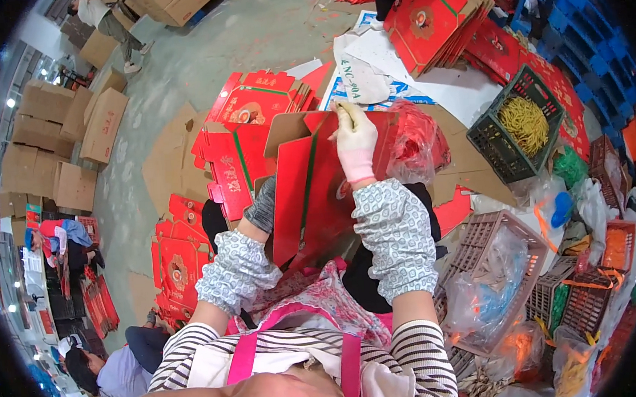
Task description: Assembling red cardboard gift boxes by folding them and attaching handles.
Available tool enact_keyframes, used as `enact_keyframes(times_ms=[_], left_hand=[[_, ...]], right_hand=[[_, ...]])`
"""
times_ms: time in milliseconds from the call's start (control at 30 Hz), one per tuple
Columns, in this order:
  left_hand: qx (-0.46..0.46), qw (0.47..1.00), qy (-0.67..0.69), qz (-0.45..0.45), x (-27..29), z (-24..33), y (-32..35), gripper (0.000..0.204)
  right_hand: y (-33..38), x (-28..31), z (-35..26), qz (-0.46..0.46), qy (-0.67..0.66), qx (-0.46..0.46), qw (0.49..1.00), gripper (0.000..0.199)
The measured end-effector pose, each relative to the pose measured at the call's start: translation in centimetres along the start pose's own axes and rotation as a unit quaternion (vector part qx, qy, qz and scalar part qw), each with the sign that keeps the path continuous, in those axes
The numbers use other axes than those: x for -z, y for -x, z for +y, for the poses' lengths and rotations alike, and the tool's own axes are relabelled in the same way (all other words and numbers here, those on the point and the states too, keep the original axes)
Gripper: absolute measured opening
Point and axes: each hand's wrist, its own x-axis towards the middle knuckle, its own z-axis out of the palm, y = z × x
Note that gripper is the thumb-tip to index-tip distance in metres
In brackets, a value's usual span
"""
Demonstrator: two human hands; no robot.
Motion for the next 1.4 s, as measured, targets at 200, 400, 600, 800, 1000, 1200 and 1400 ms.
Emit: enact_keyframes(times_ms=[200, 400, 600, 800, 1000, 1200, 1400], left_hand=[[0.052, 0.966, -0.191, 0.167, 2.6, 0.5, 0.4, 0.031], [0.009, 0.893, -0.42, 0.161, 1.6, 0.8, 0.2, 0.027], [0.008, 0.909, -0.393, 0.138, -0.5, 1.0, -0.4, 0.027], [0.039, 0.974, -0.145, 0.171, -0.5, 1.2, -0.7, 0.026], [0.034, 0.937, -0.268, 0.224, 2.1, 0.7, 0.0, 0.024], [0.026, 0.892, -0.432, 0.134, 3.0, -0.5, -0.5, 0.028], [-0.078, 0.781, -0.602, 0.144, 2.5, 0.2, -1.8, 0.031]], right_hand=[[3.0, 2.7, 1.1, -0.229, 0.238, -0.023, 0.943, 0.012], [4.9, 2.5, 1.5, -0.274, 0.422, 0.055, 0.863, 0.014], [5.3, 2.7, 1.9, -0.264, 0.414, 0.048, 0.87, 0.012], [5.1, 1.8, 1.6, -0.276, 0.507, 0.123, 0.807, 0.01], [6.2, -0.2, 1.6, -0.275, 0.572, 0.25, 0.731, 0.002], [7.0, -0.5, -0.1, -0.28, 0.552, 0.094, 0.779, 0.012], [7.1, 0.0, 0.9, -0.282, 0.539, 0.113, 0.786, 0.025]])
